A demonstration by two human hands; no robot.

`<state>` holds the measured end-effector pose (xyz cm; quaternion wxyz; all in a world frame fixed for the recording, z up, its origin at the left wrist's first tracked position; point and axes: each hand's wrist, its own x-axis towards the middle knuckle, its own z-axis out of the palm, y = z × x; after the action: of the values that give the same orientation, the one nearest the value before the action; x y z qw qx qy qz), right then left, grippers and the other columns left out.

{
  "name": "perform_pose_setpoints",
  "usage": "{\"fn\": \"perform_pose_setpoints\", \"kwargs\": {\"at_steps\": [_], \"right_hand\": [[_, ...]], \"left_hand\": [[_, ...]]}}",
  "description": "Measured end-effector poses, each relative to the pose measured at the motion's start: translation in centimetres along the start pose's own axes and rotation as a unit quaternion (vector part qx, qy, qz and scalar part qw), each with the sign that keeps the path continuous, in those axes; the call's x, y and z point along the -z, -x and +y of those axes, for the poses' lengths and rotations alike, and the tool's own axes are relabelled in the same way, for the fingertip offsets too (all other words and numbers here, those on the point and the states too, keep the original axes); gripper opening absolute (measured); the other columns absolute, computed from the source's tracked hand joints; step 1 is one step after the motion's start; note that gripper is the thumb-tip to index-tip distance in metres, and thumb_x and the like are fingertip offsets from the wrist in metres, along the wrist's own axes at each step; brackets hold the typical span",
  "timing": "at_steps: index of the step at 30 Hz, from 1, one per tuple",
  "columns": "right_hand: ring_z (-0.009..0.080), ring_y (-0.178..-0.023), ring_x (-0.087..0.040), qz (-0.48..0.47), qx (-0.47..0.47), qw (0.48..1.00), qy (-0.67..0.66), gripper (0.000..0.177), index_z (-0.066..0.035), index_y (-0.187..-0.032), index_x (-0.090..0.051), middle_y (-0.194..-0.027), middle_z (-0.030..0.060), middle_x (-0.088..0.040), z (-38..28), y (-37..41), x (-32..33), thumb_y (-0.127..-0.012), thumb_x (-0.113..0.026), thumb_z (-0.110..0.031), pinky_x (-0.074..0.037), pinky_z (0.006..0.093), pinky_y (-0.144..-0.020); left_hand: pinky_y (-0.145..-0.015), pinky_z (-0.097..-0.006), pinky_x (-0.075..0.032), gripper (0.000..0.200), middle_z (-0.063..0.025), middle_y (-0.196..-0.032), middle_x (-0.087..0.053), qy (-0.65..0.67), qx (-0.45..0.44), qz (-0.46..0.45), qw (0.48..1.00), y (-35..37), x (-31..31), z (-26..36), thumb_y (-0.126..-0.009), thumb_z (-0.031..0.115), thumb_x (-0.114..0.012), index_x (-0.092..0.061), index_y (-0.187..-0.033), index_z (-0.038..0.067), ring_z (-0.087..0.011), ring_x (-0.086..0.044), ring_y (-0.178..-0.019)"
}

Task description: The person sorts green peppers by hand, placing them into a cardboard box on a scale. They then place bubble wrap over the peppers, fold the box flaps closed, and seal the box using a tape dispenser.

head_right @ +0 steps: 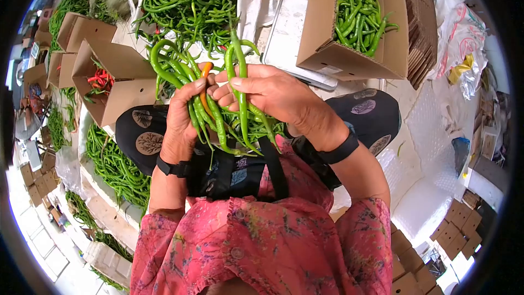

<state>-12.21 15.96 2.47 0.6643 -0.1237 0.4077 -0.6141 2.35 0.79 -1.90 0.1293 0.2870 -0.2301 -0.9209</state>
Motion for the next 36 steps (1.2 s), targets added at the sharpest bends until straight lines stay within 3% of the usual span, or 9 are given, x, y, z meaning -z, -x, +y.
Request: {"fn": "perform_pose_setpoints", "kwargs": {"at_steps": [4,10,12,14,17,21,26,30,36], "right_hand": [[0.0173,-0.094,-0.061,0.036,-0.007,0.993,0.109,0.044,0.005,-0.136,-0.045,-0.111,0.0149,-0.062,0.1,0.6,0.0,-0.101,-0.047,-0.022,-0.050,0.0288,-0.085],[0.0173,-0.087,-0.063,0.046,-0.016,0.992,0.120,0.046,0.004,-0.127,-0.052,-0.101,0.0148,-0.063,1.3,0.4,0.1,-0.096,-0.054,-0.029,-0.052,0.0286,-0.075],[0.0177,-0.084,-0.063,0.013,-0.043,0.968,0.247,0.046,0.004,-0.128,-0.051,-0.098,0.0141,-0.064,2.0,0.1,0.6,-0.098,-0.052,-0.031,-0.051,0.0298,-0.079],[0.0182,-0.079,-0.064,0.009,-0.023,0.971,0.236,0.045,0.005,-0.122,-0.054,-0.096,0.0147,-0.065,2.2,0.3,0.1,-0.098,-0.053,-0.033,-0.052,0.0291,-0.075],[0.0208,-0.084,-0.067,0.005,-0.097,0.991,0.094,0.046,0.007,-0.121,-0.054,-0.101,0.0179,-0.066,1.8,0.2,0.7,-0.099,-0.051,-0.033,-0.054,0.0280,-0.070],[0.0287,-0.094,-0.069,0.003,-0.074,0.997,0.026,0.040,0.010,-0.116,-0.055,-0.107,0.0257,-0.066,1.1,0.7,0.2,-0.098,-0.050,-0.025,-0.057,0.0322,-0.077],[0.0278,-0.095,-0.068,0.016,-0.061,0.998,0.031,0.042,0.009,-0.121,-0.053,-0.110,0.0244,-0.065,1.3,1.0,0.4,-0.099,-0.050,-0.026,-0.056,0.0320,-0.080],[0.0255,-0.099,-0.067,0.035,-0.045,0.998,0.027,0.042,0.009,-0.125,-0.051,-0.114,0.0225,-0.065,1.2,2.2,0.4,-0.099,-0.048,-0.023,-0.053,0.0305,-0.084],[0.0185,-0.093,-0.065,0.016,0.003,0.994,0.104,0.043,0.008,-0.123,-0.053,-0.109,0.0180,-0.065,2.3,2.5,1.2,-0.095,-0.053,-0.024,-0.052,0.0287,-0.080]], "left_hand": [[-0.070,-0.0292,-0.052,0.046,-0.0115,-0.098,-0.062,-0.064,-0.024,-0.020,0.997,-0.2,-0.6,0.1,-0.083,0.004,-0.066,-0.050,-0.126,-0.002,-0.0163,-0.059,-0.076],[-0.076,-0.0279,-0.052,0.047,-0.0111,-0.103,-0.064,-0.151,-0.023,-0.028,0.988,-0.1,-1.9,-0.3,-0.082,0.004,-0.070,-0.052,-0.125,-0.002,-0.0170,-0.062,-0.086],[-0.079,-0.0284,-0.052,0.047,-0.0102,-0.103,-0.063,-0.167,-0.016,-0.034,0.985,-0.3,-2.0,-0.4,-0.082,0.004,-0.070,-0.052,-0.124,-0.002,-0.0173,-0.062,-0.088],[-0.081,-0.0297,-0.052,0.046,-0.0085,-0.102,-0.062,-0.205,-0.005,-0.023,0.978,-0.2,-1.7,-0.4,-0.081,0.002,-0.071,-0.052,-0.123,-0.002,-0.0172,-0.062,-0.088],[-0.076,-0.0283,-0.053,0.044,-0.0067,-0.099,-0.062,-0.180,-0.011,-0.035,0.983,-0.2,-1.4,-0.3,-0.080,0.002,-0.071,-0.053,-0.121,-0.001,-0.0152,-0.062,-0.086],[-0.070,-0.0275,-0.054,0.048,-0.0099,-0.098,-0.063,-0.157,-0.027,-0.033,0.987,-0.2,-1.1,-0.2,-0.081,0.003,-0.070,-0.049,-0.124,-0.002,-0.0153,-0.063,-0.085],[-0.072,-0.0260,-0.052,0.050,-0.0124,-0.103,-0.064,-0.170,-0.048,-0.025,0.984,0.0,-1.0,0.1,-0.081,0.003,-0.070,-0.048,-0.126,-0.004,-0.0145,-0.062,-0.084],[-0.073,-0.0236,-0.051,0.048,-0.0094,-0.100,-0.065,-0.172,-0.053,-0.005,0.984,-0.2,-0.9,0.3,-0.079,0.001,-0.070,-0.053,-0.123,-0.004,-0.0123,-0.060,-0.080],[-0.069,-0.0248,-0.051,0.048,-0.0093,-0.097,-0.065,-0.147,-0.024,-0.024,0.989,-0.1,-0.6,0.2,-0.080,0.000,-0.070,-0.053,-0.124,-0.002,-0.0133,-0.061,-0.075]]}}
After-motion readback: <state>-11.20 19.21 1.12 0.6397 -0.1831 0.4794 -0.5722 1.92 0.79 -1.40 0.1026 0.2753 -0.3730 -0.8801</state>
